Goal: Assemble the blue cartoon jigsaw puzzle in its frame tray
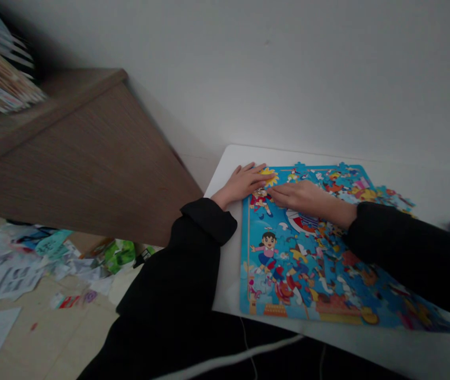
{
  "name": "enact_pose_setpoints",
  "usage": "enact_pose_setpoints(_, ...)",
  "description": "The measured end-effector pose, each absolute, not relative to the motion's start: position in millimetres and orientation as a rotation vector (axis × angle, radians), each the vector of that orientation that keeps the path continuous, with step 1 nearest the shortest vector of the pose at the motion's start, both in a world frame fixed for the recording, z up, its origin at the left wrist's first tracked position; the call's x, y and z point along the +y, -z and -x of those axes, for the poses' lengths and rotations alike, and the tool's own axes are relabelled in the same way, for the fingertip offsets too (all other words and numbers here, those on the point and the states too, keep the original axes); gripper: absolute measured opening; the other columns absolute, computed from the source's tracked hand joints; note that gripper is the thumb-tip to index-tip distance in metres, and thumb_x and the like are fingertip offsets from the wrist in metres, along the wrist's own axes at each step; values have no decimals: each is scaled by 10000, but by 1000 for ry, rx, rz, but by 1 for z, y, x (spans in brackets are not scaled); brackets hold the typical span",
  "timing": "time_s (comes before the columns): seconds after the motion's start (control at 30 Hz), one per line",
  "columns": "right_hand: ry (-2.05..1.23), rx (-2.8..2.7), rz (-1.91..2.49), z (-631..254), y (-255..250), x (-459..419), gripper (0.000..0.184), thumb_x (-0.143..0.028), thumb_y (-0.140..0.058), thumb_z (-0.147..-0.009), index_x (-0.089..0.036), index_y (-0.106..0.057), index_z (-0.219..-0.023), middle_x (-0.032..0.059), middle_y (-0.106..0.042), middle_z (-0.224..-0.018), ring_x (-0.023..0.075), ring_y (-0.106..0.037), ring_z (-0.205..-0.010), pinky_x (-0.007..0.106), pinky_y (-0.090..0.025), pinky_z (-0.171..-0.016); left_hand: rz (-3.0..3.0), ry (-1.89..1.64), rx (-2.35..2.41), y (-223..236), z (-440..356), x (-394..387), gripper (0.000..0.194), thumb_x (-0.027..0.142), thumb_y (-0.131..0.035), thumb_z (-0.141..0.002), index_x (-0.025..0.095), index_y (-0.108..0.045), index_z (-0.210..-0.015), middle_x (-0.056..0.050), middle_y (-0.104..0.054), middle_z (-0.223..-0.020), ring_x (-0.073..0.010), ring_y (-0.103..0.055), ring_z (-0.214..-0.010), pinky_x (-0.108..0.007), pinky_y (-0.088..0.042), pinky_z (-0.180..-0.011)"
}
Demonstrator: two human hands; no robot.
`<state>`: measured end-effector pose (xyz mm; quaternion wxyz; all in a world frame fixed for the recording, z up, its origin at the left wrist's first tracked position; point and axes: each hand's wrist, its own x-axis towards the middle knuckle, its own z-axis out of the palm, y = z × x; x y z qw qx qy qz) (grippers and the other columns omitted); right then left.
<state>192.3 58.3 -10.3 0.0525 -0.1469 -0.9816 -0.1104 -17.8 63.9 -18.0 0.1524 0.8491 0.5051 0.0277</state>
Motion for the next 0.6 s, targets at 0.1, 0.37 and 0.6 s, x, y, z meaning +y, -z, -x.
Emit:
enact_pose_setpoints(0.1, 430, -2995, 284, -199, 12, 56, 327, -41, -353, -911, -85, -577, -1144, 132, -685, -1024, 188, -634, -853, 281, -458, -575, -2438, -84, 1445, 20, 19, 65, 398, 373, -341, -991, 393, -396, -1385, 20, -237, -1550, -285, -191, -1422, -561, -169, -1110)
enact_pose_setpoints(0.37, 508, -2965, 307, -215, -6, 42, 394, -25, -303, -916, -122, -598, -1158, 118, -684, -1079, 203, -626, -983, 317, -519, -665, -2438, -109, 1436, 20, 20, 64, 402, 398, -310, -993, 400, -383, -1389, 22, -226, -1554, -284, -171, -1427, -565, -153, -1108)
enact_pose_setpoints(0.6, 449, -2889, 797, -318, -5, 49, 394, -117, -310, -943, -193, -628, -1165, 122, -685, -1109, 207, -647, -936, 338, -490, -629, -2371, -145, 1437, 19, 20, 64, 405, 414, -327, -987, 391, -388, -1387, 21, -223, -1554, -283, -125, -1438, -571, -128, -1109)
